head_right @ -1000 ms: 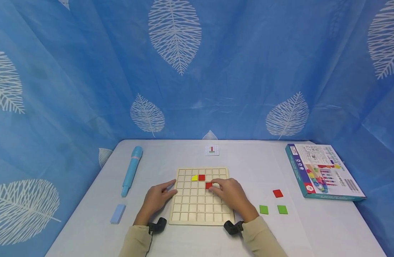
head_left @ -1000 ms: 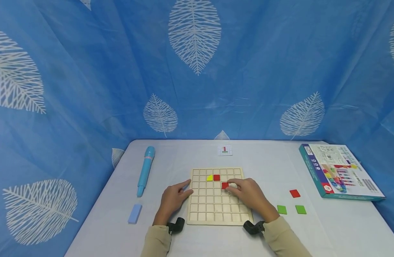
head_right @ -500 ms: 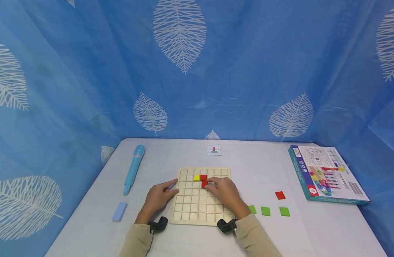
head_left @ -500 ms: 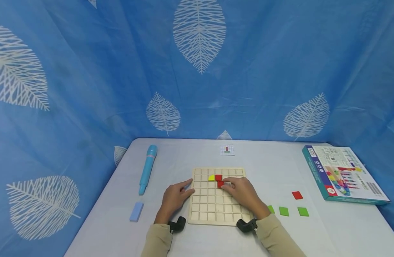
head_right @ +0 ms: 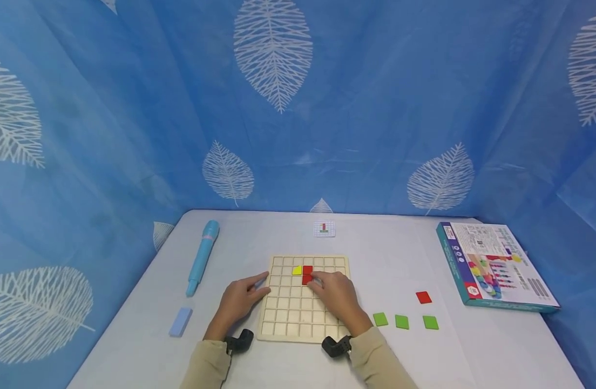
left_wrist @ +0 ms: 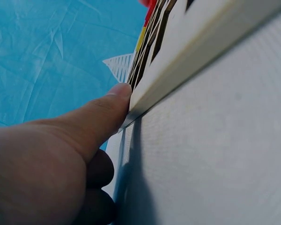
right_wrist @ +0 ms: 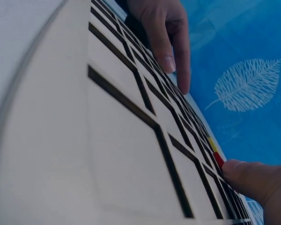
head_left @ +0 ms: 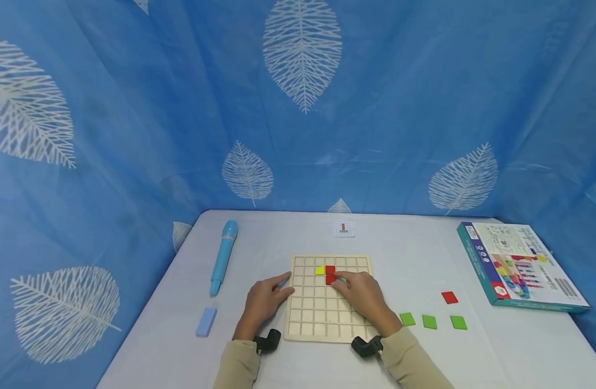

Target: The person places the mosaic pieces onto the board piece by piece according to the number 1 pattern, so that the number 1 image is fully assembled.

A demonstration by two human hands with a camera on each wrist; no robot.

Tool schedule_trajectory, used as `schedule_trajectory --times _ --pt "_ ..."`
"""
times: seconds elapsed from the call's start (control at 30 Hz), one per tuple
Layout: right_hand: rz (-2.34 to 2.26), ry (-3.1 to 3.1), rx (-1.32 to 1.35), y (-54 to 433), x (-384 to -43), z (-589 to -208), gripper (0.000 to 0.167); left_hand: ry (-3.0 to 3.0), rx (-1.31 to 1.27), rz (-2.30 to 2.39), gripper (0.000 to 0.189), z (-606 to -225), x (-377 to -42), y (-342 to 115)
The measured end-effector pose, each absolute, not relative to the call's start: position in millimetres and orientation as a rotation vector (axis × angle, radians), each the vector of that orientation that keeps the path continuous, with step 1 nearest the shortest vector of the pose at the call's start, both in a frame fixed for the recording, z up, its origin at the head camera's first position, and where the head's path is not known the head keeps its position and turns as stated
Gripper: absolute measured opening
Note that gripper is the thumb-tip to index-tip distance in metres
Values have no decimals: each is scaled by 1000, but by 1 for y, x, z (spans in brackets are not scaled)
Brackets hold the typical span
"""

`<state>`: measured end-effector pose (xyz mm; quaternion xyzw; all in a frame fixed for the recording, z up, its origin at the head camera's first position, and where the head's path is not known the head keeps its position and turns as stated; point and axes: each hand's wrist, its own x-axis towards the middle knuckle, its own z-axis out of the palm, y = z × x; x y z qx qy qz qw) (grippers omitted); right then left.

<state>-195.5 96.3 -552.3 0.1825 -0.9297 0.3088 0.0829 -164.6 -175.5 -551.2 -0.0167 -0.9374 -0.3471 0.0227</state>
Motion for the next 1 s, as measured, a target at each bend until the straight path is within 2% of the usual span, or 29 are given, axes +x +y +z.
schedule_trajectory --times 0.37,0.6,1.0 --pt "916 -2760 519 96 -193 -551 28 -2917 -72 -1075 49 -547 -169 -174" --pt "928 -2669 504 102 -189 -553 17 -2914 -45 -1076 49 -551 -167 -173" --pt "863 -2491 372 162 -176 -545 18 -2917 -25 -1077 49 -551 -167 -173"
